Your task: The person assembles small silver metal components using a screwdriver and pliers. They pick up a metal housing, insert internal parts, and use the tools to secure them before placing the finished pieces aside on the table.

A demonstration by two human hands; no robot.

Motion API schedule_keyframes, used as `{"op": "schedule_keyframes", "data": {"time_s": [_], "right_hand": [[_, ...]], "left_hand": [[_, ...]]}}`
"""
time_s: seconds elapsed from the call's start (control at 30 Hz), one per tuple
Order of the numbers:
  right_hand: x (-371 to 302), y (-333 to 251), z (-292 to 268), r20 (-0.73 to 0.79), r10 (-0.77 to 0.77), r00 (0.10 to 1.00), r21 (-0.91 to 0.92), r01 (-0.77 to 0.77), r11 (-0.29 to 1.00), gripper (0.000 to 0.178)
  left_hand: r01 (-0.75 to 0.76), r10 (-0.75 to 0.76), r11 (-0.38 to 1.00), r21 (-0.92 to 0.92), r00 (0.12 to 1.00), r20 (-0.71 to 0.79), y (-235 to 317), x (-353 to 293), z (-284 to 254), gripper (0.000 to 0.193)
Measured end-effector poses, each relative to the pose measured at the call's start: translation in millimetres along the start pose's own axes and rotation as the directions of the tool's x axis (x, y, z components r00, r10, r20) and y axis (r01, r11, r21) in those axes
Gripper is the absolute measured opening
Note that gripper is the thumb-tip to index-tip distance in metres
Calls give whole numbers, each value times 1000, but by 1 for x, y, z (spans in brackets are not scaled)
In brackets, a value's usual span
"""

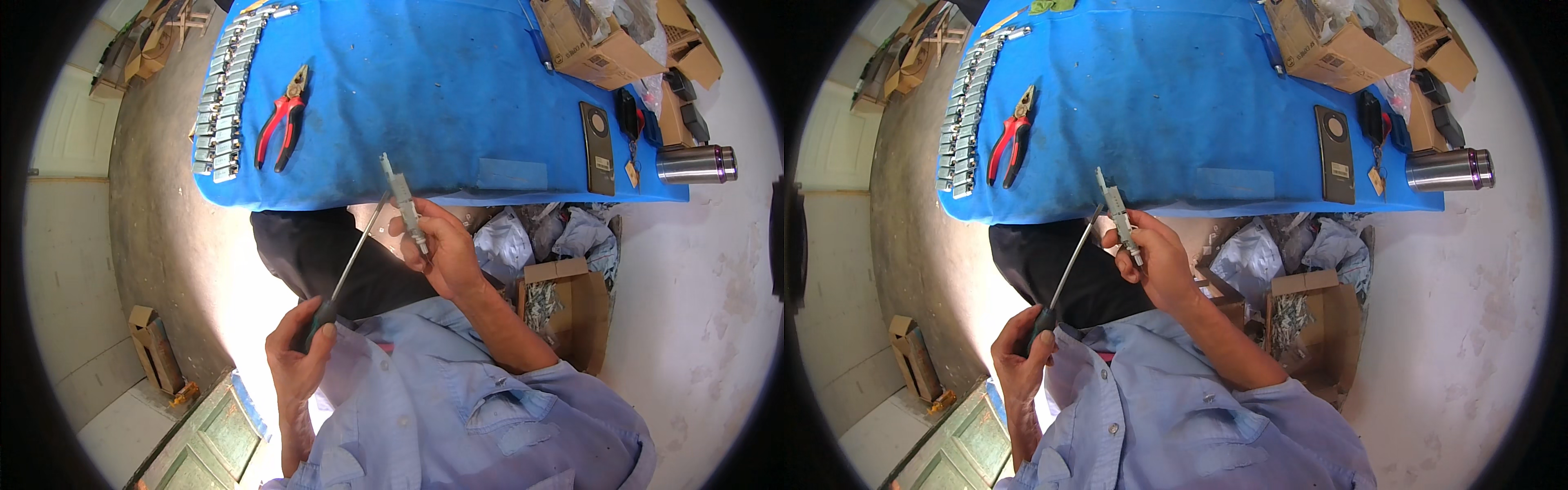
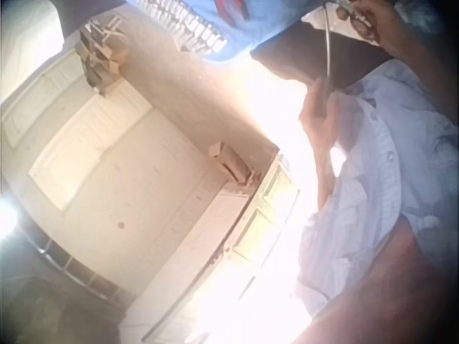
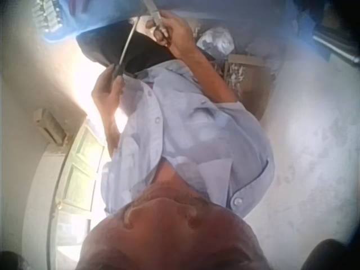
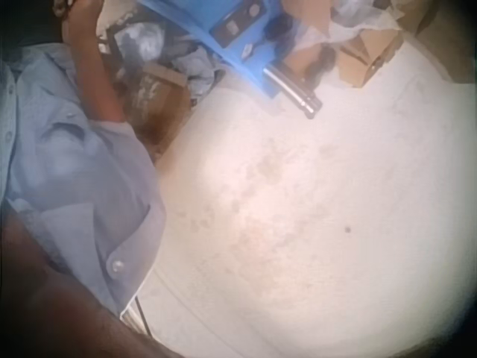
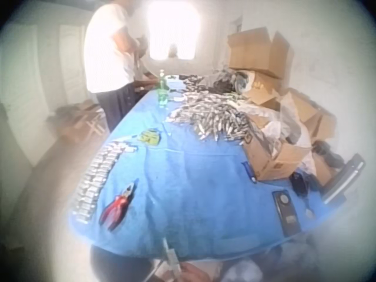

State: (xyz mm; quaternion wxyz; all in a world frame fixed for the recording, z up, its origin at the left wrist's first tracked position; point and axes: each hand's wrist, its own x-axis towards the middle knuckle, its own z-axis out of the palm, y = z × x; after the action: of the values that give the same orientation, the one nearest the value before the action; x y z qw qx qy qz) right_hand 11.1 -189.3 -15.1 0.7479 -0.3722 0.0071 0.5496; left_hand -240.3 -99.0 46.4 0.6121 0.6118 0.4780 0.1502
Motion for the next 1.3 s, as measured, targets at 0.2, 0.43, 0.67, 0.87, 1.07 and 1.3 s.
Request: {"op": "schedule_keyframes", "data": {"time_s": [0.2, 0.43, 0.67, 0.87, 1.07, 1.3], "right_hand": [[-1, -1, -2, 26, 36, 999, 69, -38, 997, 40], [-1, -3, -2, 63, 99, 993, 87, -105, 991, 39], [1, -8, 3, 25, 122, 992, -58, -120, 991, 33], [3, -7, 9, -13, 95, 995, -121, -95, 988, 27], [5, -7, 9, -10, 100, 995, -190, -100, 977, 25], [6, -8, 12, -17, 58, 998, -353, -60, 934, 30]], "left_hand": [[-2, 5, 998, -65, 999, 47, -6, 5, 3, 43], [28, -24, 995, -97, 998, 51, -2, 10, 7, 42], [20, -20, 1000, 0, 997, 75, -9, 10, 2, 42], [-74, 70, 992, 107, 997, 39, -9, 11, 2, 41], [-105, 102, 987, 120, 994, 29, -5, 11, -1, 41], [-2, 2, 1000, 16, 1000, 20, 1, 13, -3, 40]]}}
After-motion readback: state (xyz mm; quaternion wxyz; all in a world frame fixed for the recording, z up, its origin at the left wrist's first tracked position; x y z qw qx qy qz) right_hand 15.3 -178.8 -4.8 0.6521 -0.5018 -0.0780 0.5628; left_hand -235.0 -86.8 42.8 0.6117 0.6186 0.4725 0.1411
